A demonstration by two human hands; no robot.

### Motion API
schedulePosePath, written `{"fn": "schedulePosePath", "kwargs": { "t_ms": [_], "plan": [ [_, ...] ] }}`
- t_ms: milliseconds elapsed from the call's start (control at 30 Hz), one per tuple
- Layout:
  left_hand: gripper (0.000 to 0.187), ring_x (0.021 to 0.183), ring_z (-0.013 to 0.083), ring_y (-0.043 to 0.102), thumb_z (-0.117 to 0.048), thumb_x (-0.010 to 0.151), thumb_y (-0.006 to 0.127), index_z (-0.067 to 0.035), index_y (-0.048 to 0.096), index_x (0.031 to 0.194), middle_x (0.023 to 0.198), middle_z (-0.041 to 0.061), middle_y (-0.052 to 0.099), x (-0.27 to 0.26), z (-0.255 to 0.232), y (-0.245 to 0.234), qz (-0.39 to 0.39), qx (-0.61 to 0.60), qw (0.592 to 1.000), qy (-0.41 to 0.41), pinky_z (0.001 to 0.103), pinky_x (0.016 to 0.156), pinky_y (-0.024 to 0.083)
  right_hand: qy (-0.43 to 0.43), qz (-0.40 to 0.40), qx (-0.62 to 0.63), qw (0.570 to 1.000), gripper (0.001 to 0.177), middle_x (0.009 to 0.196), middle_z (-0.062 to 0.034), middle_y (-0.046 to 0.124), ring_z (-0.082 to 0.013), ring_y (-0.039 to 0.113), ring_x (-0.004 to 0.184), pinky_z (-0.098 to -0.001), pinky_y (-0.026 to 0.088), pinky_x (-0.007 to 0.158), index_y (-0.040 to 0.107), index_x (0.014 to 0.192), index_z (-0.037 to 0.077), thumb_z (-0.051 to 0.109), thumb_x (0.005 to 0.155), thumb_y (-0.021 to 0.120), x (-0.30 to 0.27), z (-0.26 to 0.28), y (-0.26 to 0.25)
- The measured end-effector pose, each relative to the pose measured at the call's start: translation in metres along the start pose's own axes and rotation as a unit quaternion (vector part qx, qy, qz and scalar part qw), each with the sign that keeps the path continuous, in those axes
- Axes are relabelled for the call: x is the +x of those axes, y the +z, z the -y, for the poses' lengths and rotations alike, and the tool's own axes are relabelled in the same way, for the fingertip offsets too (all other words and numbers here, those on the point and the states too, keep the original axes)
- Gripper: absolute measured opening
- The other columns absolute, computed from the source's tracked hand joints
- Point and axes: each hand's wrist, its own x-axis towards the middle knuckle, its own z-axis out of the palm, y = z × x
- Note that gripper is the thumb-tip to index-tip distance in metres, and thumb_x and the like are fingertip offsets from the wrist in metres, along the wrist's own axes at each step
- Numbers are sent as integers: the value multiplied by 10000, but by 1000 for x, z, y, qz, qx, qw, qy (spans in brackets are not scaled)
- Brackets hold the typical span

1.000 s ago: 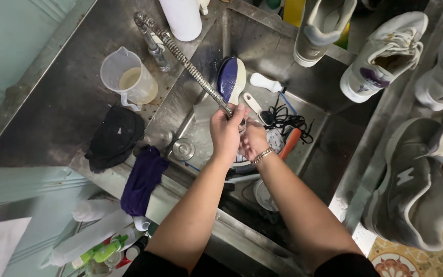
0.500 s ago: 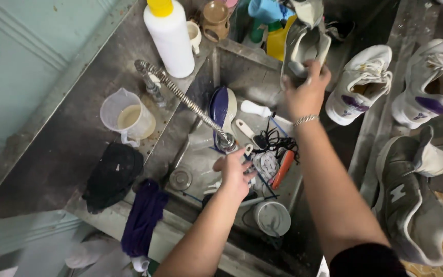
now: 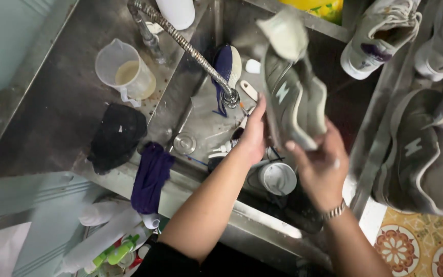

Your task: The recorder cleans and detail-brushes various pairs of sneakers at a sink and in basins.

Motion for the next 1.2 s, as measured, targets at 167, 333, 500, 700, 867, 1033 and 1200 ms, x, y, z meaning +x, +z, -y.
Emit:
{"fn": "schedulePosePath", "kwargs": {
  "t_ms": [167, 333, 500, 700, 867, 1033, 1200],
  "plan": [
    [804, 1196, 290, 621, -722, 976, 506, -54, 552, 1422, 1326, 129, 637, -5, 9, -2, 225, -180, 958, 12, 457, 1015, 526, -200, 12, -3, 980, 407, 1375, -307, 618, -310, 660, 1262, -349, 571, 929, 593, 981, 10, 177, 797, 915, -41, -11, -16],
    [832, 1204, 303, 623, -745, 938, 507, -74, 543, 1430, 1319, 143, 624, -12, -14, -15, 272, -183, 943, 50, 482, 1023, 535, -159, 44, 237, 957, 418, 1262, -153, 655, -251, 655, 1220, -338, 610, 961, 582, 1218, 21, 178, 901, 804, -39, -9, -14],
    [882, 1221, 313, 628, -744, 920, 537, -38, 522, 1448, 1338, 164, 631, -8, -27, -34, 306, -164, 934, 87, 480, 1040, 541, 152, 110, 298, 936, 260, 1151, -141, 730, -201, 733, 994, -347, 629, 876, 644, 1253, -11, 48, 1000, 651, -31, -100, 54],
    [908, 1247, 305, 613, -720, 967, 557, 21, 501, 1489, 1359, 189, 607, 8, -33, -46, 245, -136, 936, 214, 456, 1050, 536, 362, 199, 497, 763, 315, 1163, -102, 739, -200, 742, 982, -379, 622, 824, 655, 1237, 16, 173, 972, 586, -2, -35, 76],
    [873, 1254, 271, 615, -705, 956, 516, 0, 501, 1470, 1365, 153, 617, 14, -47, -50, 217, -120, 940, 233, 429, 1066, 531, 353, 196, 459, 792, 309, 1166, -138, 736, -233, 742, 1019, -363, 641, 855, 673, 1189, -42, 150, 947, 684, 14, -85, 102],
    [846, 1225, 300, 619, -702, 1021, 502, 19, 512, 1465, 1323, 175, 616, 23, -50, -62, 261, -151, 921, 245, 458, 1061, 528, 176, 234, 51, 955, 400, 1170, -179, 776, -259, 760, 1034, -353, 605, 893, 727, 1230, 20, 208, 879, 766, 46, -135, 126],
    [799, 1244, 291, 609, -658, 1007, 530, -22, 493, 1489, 1349, 155, 602, 10, -59, -45, 250, -149, 921, 259, 454, 1084, 518, -1, 314, -281, 907, 500, 1311, -175, 679, -362, 651, 1193, -480, 547, 958, 666, 1329, 131, 406, 917, 733, 80, -238, 193]
  ]
}}
